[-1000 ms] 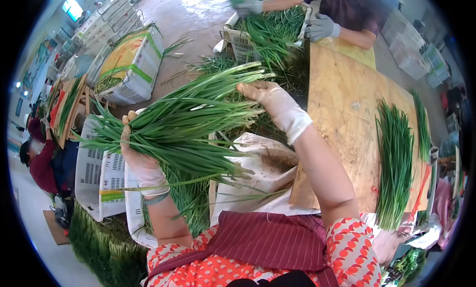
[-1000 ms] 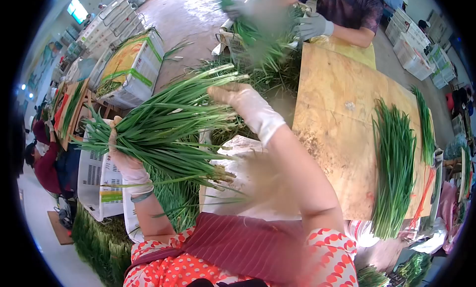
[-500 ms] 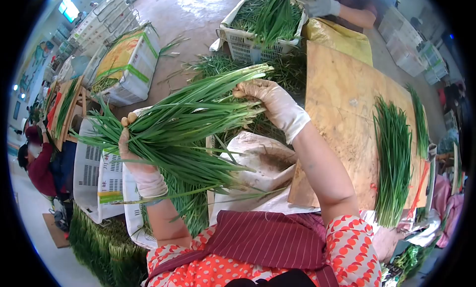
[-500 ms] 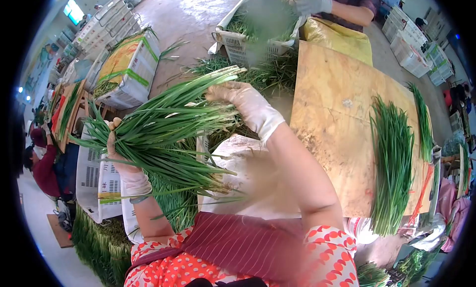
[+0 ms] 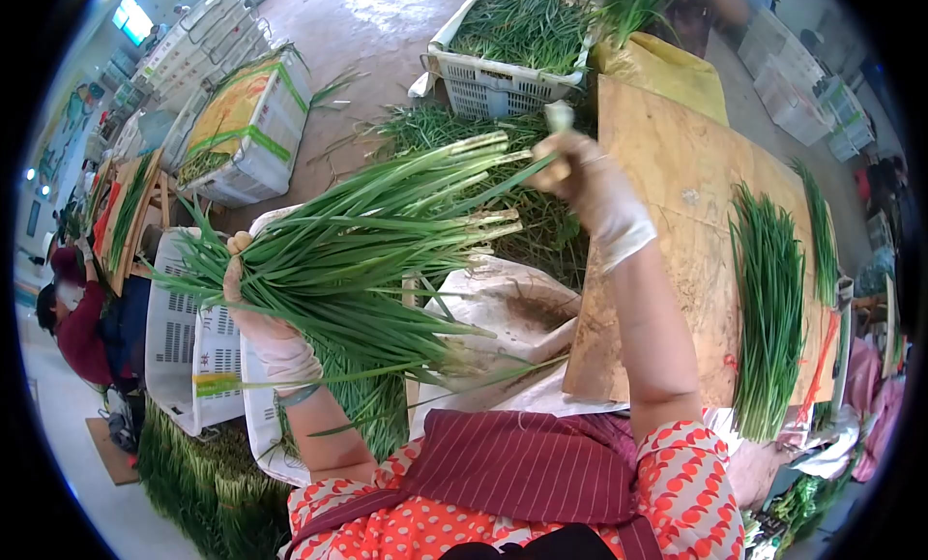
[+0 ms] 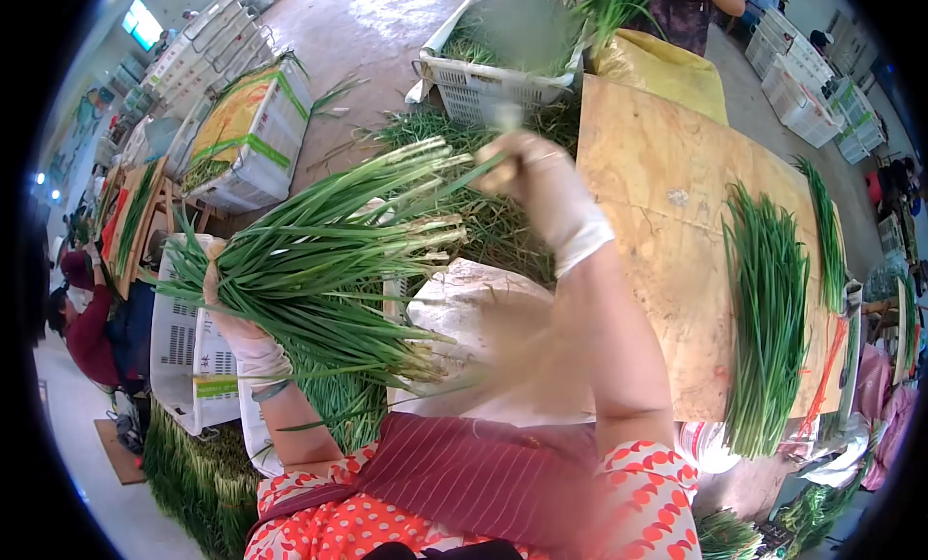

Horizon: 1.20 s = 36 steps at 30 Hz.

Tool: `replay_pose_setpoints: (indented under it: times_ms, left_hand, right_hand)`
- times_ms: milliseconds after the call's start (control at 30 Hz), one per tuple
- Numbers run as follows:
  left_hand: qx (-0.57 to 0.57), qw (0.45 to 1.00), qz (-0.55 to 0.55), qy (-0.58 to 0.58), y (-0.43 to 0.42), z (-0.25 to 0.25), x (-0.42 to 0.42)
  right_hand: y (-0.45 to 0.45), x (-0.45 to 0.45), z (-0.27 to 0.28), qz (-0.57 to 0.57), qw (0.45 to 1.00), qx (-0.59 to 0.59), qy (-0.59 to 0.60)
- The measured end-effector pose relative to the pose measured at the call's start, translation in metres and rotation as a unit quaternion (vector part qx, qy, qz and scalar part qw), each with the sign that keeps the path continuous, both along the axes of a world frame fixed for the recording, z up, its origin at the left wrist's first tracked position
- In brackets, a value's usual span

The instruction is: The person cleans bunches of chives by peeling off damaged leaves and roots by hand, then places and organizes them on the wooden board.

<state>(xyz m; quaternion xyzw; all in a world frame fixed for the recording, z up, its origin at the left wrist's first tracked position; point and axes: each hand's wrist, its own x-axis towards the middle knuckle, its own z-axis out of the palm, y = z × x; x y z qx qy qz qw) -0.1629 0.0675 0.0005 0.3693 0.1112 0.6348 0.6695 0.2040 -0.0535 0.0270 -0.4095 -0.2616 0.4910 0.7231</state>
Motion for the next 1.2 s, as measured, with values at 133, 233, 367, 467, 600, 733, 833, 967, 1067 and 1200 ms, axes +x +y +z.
replay_pose_setpoints:
  times_ms: [133,233,367,467,600,733,833,967,1067,1200]
  left_hand:
    - [-0.045,0.997,-0.056,-0.031,0.005,-0.003,-0.017]
    - [-0.099,0.990,-0.079,-0.065,-0.001,0.010,-0.009]
    - [-0.161,0.981,-0.027,-0.106,0.011,0.000,-0.010]
    - [-0.111,0.989,-0.061,-0.076,0.010,-0.002,-0.010]
    - [-0.053,0.996,-0.065,-0.012,-0.006,0.007,0.009]
    - [-0.090,0.993,-0.066,-0.049,0.004,-0.001,-0.011]
    - [-0.072,0.983,-0.133,-0.102,0.011,-0.007,-0.019]
    - [0.009,0.994,0.081,0.078,0.003,-0.002,-0.009]
    - [-0.082,0.993,-0.005,-0.081,0.018,-0.011,-0.010]
    - [-0.131,0.984,-0.023,-0.122,0.010,-0.001,0.011]
  right_hand:
    - [-0.012,0.047,-0.005,-0.130,0.991,0.034,-0.001]
    - [-0.014,0.034,-0.011,-0.093,0.974,-0.036,-0.205]
    - [-0.008,-0.012,-0.018,0.132,0.915,-0.129,-0.359]
    - [0.015,-0.033,-0.029,0.237,0.954,-0.071,-0.169]
    - [0.049,-0.059,-0.036,0.278,0.958,-0.049,-0.041]
    - [0.031,-0.051,-0.014,0.158,0.966,-0.090,-0.182]
    - [0.018,-0.002,-0.023,0.139,0.975,-0.022,-0.174]
    - [0.001,0.004,-0.020,-0.093,0.964,-0.119,-0.218]
    - [-0.011,-0.025,-0.013,0.115,0.949,-0.135,-0.259]
    - [0.012,-0.082,-0.014,0.139,0.977,-0.120,-0.111]
